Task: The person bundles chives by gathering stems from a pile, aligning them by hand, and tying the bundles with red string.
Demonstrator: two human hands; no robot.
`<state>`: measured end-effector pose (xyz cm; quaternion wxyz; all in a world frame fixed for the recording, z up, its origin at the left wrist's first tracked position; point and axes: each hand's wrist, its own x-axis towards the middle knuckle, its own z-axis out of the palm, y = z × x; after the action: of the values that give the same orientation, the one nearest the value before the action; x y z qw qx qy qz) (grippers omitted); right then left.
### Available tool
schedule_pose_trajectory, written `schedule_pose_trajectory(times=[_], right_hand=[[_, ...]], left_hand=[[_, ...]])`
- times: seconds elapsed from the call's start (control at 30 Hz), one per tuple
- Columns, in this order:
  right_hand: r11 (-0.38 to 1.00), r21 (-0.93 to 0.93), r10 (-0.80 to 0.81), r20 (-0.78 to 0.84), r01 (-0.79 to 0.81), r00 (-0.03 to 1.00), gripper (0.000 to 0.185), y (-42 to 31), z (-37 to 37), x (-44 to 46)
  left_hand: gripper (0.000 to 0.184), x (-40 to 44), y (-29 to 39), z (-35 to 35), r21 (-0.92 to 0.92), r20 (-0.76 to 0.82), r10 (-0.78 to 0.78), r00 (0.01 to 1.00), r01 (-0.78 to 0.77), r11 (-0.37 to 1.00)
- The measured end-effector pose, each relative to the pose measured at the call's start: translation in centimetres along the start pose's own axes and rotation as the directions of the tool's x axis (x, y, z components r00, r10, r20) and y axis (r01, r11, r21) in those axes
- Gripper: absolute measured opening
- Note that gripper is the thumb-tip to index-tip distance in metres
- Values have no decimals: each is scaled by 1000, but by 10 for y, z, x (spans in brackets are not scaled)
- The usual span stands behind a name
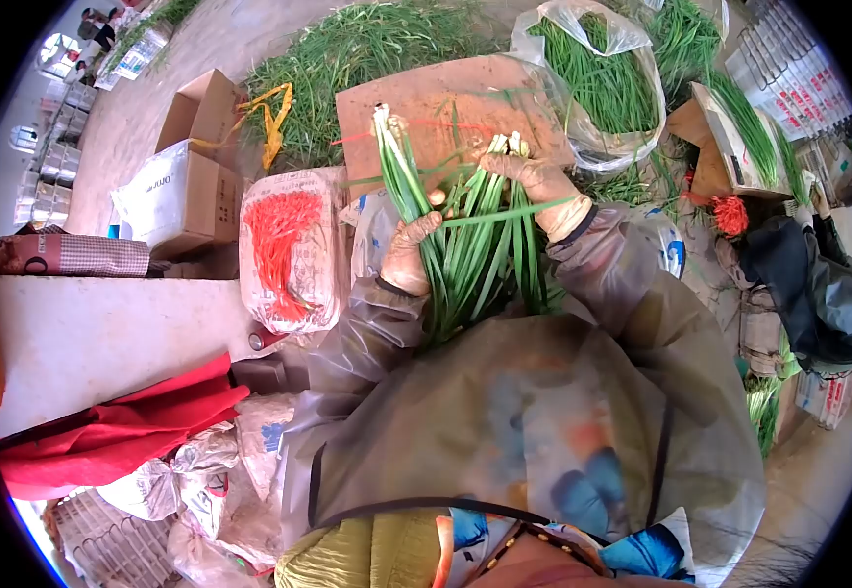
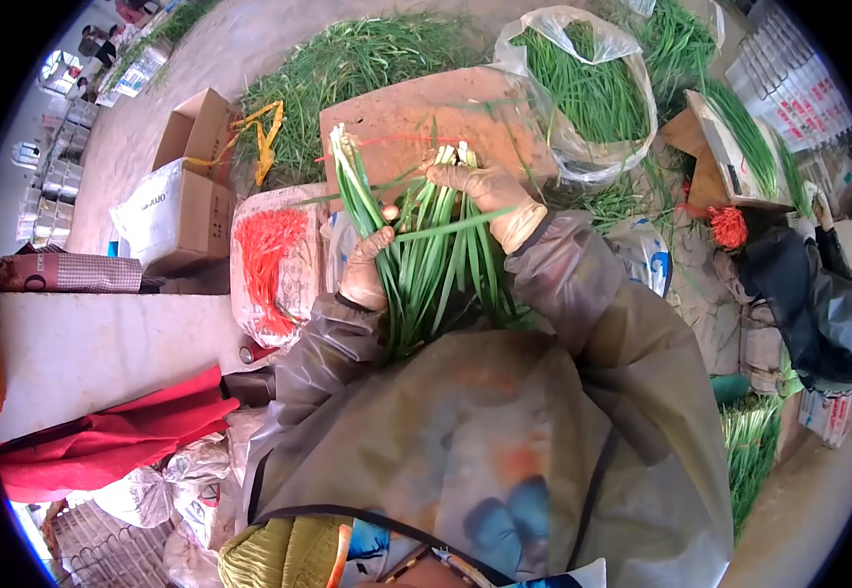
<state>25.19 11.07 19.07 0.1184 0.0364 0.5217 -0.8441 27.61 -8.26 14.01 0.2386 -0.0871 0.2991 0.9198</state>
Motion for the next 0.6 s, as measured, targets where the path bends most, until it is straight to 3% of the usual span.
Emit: schedule_pose_trajectory(times=[0.1, 0.17, 0.2, 0.23, 0.3, 0.4, 0.43, 0.47, 0.6], right_hand=[[993, 52, 107, 9, -107, 994, 27, -5, 2, -3], [957, -269, 97, -68, -111, 993, 27, -8, 3, 0], [949, -299, 88, -58, -101, 994, 27, -5, 1, 3], [950, -297, 87, -57, -100, 995, 27, 0, -2, 4], [993, -95, 72, -9, -73, 997, 27, 3, -2, 6], [991, -130, 37, -13, -38, 999, 27, -6, 10, -3], [985, -169, 9, -21, -12, 1000, 27, -7, 13, -3], [997, -38, 62, -27, -63, 998, 25, -6, 5, 2], [965, 49, -239, -233, 257, 943, 19, -23, -40, 11]], left_hand=[[31, -3, -4, -5, 16, 30, 31, 999, -31, 999], [32, -2, -3, -9, 32, 61, 33, 998, -35, 999], [32, 0, -2, -14, 34, 90, -9, 996, 6, 999], [33, 0, 0, -19, 39, 120, -54, 991, 50, 998], [33, -6, 6, -13, 41, 160, -83, 984, 77, 996], [33, -12, 4, -5, 36, 108, -64, 992, 60, 998], [33, -8, 4, -18, -49, 290, -103, 951, 123, 991], [33, -5, 6, -21, -120, 468, -122, 875, 199, 973], [26, -18, 14, -24, -132, 655, -42, 755, 169, 977]])
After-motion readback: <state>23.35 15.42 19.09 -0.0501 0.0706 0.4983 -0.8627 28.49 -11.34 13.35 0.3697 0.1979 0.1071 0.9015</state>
